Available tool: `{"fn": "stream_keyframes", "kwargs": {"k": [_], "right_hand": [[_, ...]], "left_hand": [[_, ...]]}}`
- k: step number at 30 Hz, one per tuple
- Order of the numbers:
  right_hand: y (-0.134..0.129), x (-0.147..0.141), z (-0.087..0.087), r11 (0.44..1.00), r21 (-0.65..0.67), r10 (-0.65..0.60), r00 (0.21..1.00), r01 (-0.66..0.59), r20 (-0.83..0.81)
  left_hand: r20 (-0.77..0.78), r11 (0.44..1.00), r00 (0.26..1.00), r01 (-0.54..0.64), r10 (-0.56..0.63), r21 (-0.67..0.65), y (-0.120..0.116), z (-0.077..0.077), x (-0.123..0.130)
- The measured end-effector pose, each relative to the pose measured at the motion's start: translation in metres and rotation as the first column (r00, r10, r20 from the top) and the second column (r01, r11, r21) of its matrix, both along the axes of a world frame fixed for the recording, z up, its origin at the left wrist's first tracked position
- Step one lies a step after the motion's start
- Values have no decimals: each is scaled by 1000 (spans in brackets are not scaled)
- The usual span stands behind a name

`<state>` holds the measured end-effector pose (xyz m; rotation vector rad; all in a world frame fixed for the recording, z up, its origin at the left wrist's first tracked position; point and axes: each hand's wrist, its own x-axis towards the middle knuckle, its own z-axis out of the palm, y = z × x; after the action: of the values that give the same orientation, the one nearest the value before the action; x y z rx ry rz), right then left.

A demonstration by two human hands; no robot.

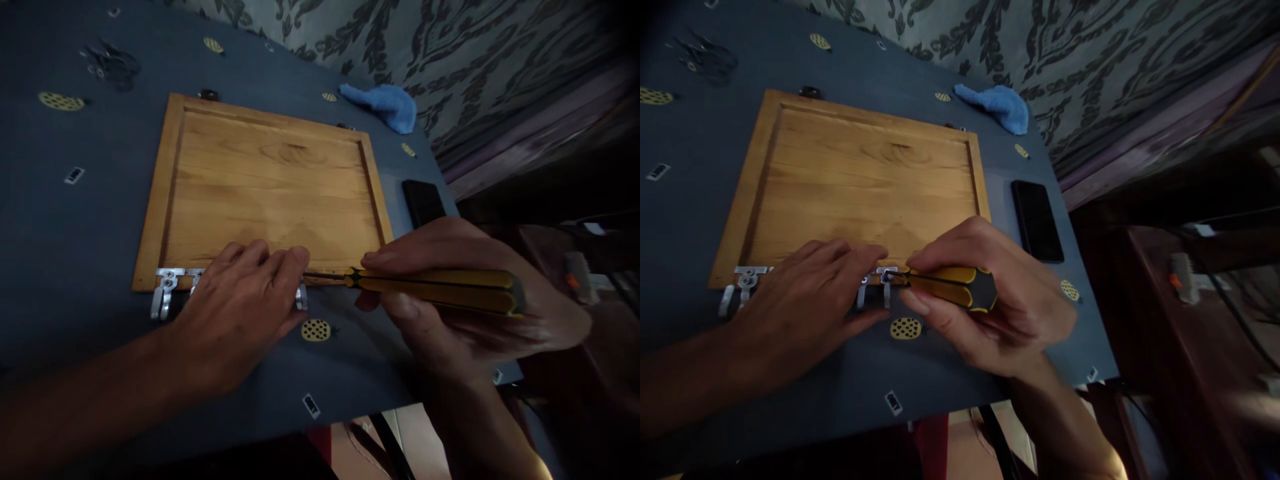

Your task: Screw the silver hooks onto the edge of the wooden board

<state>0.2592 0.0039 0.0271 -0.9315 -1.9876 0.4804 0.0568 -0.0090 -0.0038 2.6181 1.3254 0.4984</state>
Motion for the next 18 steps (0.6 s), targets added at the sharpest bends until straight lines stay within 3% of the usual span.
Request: {"fn": "stream_keyframes", "kwargs": {"k": [2,5,7,9,13,18], "right_hand": [[1,-1,-2,1000,10,15,1000,-15,-19],[6,-2,-9,997,-3,-74,985,75,-154],[13,0,-16,983,-101,-181,908,154,-378],[25,3,-22,942,-304,-294,789,143,-540],[51,7,-33,887,-460,-313,772,30,-554],[67,10,-42,816,-578,-303,852,1,-426]], "left_hand": [[-3,1000,1000,-3,3,-6,0,0,0],[-15,1000,1000,-1,1,-15,0,-3,0],[-28,999,1000,11,-12,-38,0,-3,-1],[-33,996,999,29,-32,-89,0,-2,-1],[-4,981,1000,24,-25,-192,1,9,-4],[52,968,993,-90,105,-232,16,27,-26]]}}
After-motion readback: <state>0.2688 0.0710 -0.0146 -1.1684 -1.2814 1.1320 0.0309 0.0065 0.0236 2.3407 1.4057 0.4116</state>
